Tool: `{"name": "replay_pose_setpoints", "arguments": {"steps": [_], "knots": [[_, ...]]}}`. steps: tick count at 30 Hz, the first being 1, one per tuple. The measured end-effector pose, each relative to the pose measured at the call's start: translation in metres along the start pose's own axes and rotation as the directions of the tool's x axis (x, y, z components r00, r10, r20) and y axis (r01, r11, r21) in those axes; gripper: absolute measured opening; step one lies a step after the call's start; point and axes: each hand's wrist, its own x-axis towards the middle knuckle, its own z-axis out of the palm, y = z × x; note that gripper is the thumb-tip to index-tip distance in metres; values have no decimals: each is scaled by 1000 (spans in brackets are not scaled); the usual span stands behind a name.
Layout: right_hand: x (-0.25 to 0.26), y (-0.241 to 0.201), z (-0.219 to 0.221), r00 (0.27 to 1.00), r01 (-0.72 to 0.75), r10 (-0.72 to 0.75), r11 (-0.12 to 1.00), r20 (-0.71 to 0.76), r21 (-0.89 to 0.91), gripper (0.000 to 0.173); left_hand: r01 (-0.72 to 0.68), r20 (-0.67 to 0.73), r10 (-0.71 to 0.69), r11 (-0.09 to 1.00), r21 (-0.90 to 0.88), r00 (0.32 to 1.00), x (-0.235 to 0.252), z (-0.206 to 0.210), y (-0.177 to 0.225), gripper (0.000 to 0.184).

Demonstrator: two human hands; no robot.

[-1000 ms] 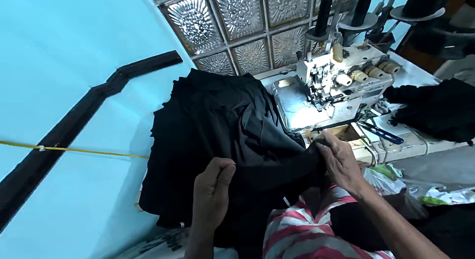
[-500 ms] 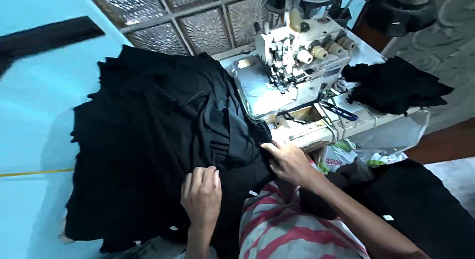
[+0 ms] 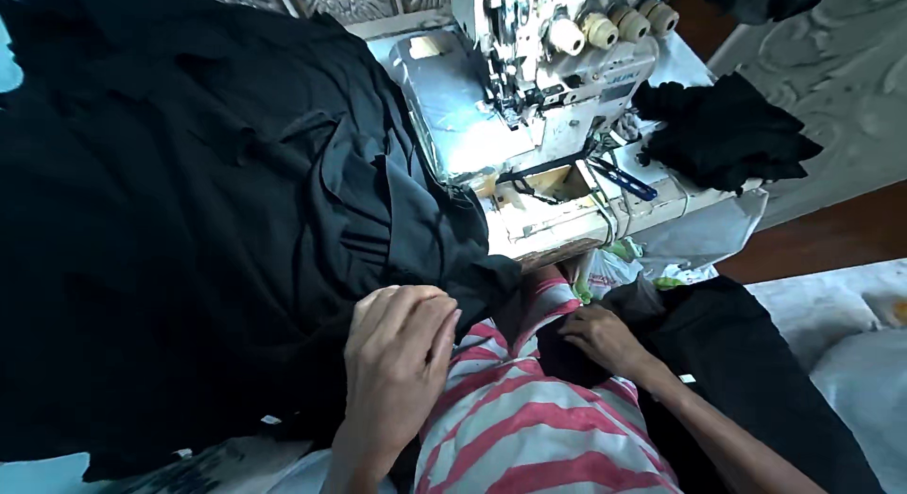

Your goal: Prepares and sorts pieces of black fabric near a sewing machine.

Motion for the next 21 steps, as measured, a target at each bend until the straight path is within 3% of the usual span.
{"name": "replay_pose_setpoints", "arguments": {"steps": [5, 8, 10, 13, 15, 18, 21], "knots": [[40, -11, 15, 986, -8, 46, 973, 159, -229, 33, -21, 102, 17, 999, 40, 995, -7, 10, 4, 23], [52, -19, 5, 949, -31, 106, 969, 298, -245, 30, -29, 150, 28, 1000, 1, 988, -15, 14, 7, 22], [51, -17, 1, 947, -10, 75, 979, 311, -205, 28, -35, 188, 45, 998, -58, 981, -20, 17, 11, 23], [34, 1, 9, 991, 129, -126, 989, 48, -78, 18, -54, 250, 98, 982, -180, 963, -28, 26, 20, 21], [20, 10, 17, 960, 200, -207, 978, -186, -61, 15, -85, 278, 151, 968, -237, 949, -32, 35, 24, 19], [-2, 11, 16, 923, 189, -169, 982, -346, 24, 14, -108, 282, 191, 953, -284, 940, -33, 45, 27, 19], [-14, 12, 15, 928, 132, -78, 983, -364, 126, 16, -100, 288, 200, 940, -326, 936, -31, 50, 30, 20]]}}
